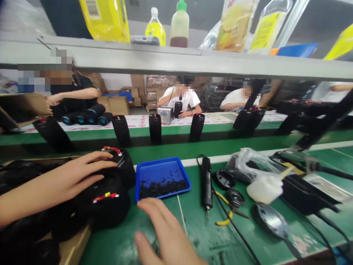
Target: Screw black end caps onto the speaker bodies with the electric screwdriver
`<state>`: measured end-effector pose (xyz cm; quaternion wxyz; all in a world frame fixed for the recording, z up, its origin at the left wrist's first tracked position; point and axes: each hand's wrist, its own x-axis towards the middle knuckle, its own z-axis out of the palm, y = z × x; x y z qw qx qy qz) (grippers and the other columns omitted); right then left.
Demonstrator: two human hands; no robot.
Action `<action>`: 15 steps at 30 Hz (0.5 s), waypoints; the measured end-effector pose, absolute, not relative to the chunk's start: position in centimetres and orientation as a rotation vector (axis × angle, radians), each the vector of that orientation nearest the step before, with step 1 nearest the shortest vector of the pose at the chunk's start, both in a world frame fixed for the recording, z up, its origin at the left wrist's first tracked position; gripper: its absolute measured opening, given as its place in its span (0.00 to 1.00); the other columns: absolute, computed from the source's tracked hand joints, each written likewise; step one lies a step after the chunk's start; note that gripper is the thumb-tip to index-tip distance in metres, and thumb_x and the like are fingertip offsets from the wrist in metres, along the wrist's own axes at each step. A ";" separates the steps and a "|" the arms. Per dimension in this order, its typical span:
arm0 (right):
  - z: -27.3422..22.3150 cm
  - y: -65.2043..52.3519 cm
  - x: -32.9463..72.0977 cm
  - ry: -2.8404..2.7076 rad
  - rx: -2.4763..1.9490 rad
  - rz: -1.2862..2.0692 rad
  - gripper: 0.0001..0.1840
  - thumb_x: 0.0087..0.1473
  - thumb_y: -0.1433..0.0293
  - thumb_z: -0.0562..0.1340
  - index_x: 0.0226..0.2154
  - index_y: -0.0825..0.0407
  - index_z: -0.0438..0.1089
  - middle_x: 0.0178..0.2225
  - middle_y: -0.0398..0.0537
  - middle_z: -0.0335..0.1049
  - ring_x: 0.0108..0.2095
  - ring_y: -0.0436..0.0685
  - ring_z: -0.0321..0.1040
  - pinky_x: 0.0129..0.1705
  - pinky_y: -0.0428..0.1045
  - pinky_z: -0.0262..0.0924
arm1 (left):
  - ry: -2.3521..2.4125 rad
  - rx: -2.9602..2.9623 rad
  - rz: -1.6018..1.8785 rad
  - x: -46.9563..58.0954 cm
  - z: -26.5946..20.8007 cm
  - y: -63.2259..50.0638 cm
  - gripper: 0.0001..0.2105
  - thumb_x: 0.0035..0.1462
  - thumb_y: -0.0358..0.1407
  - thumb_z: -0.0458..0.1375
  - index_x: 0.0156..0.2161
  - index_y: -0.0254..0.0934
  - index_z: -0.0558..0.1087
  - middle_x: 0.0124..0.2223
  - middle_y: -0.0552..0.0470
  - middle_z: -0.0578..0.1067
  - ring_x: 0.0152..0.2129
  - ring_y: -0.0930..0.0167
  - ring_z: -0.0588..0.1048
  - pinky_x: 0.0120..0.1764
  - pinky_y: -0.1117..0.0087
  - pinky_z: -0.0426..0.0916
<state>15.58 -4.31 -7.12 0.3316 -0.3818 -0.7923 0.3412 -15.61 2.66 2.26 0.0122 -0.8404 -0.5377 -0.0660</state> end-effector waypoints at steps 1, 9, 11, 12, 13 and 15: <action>-6.0 -3.3 14.3 -2.048 -1.008 0.974 0.27 0.61 0.65 0.62 0.62 0.44 0.65 0.61 0.48 0.64 0.61 0.57 0.65 0.65 0.52 0.63 | -1.760 -2.539 -0.257 -16.8 2.3 1.8 0.18 0.67 0.40 0.46 0.54 0.46 0.74 0.59 0.52 0.73 0.56 0.65 0.73 0.58 0.68 0.67; -9.1 -1.4 1.6 -1.608 -1.180 1.133 0.59 0.44 0.62 0.76 0.68 0.52 0.42 0.67 0.59 0.44 0.68 0.64 0.47 0.72 0.60 0.47 | -2.297 -2.207 0.407 -19.4 -5.3 -2.7 0.32 0.46 0.31 0.67 0.59 0.27 0.72 0.54 0.32 0.76 0.51 0.48 0.76 0.53 0.51 0.70; -9.7 -1.5 1.3 -1.550 -1.141 1.180 0.58 0.41 0.66 0.77 0.66 0.50 0.45 0.64 0.56 0.52 0.65 0.62 0.54 0.70 0.57 0.51 | -2.310 -2.183 0.502 -18.0 -6.8 -2.7 0.34 0.42 0.30 0.69 0.58 0.27 0.73 0.50 0.32 0.78 0.48 0.46 0.77 0.50 0.47 0.71; -9.6 -1.5 2.0 -1.544 -1.109 1.222 0.56 0.40 0.67 0.77 0.64 0.49 0.47 0.62 0.54 0.57 0.62 0.61 0.59 0.67 0.56 0.55 | -2.315 -2.173 0.519 -17.6 -7.3 -2.7 0.34 0.41 0.29 0.69 0.58 0.28 0.73 0.49 0.33 0.78 0.47 0.47 0.77 0.49 0.47 0.71; -9.2 -1.3 3.3 -1.556 -1.071 1.278 0.54 0.40 0.67 0.78 0.63 0.48 0.49 0.59 0.52 0.62 0.58 0.60 0.64 0.64 0.55 0.59 | -2.318 -2.170 0.510 -17.5 -7.5 -2.6 0.35 0.40 0.27 0.69 0.58 0.28 0.73 0.49 0.33 0.78 0.47 0.47 0.78 0.50 0.47 0.70; -8.2 -0.6 6.8 -1.626 -0.983 1.408 0.53 0.39 0.66 0.79 0.61 0.47 0.51 0.53 0.48 0.69 0.51 0.59 0.70 0.58 0.54 0.65 | -2.320 -2.188 0.414 -17.9 -7.5 -2.7 0.37 0.39 0.25 0.67 0.60 0.30 0.72 0.52 0.33 0.77 0.48 0.47 0.77 0.51 0.49 0.70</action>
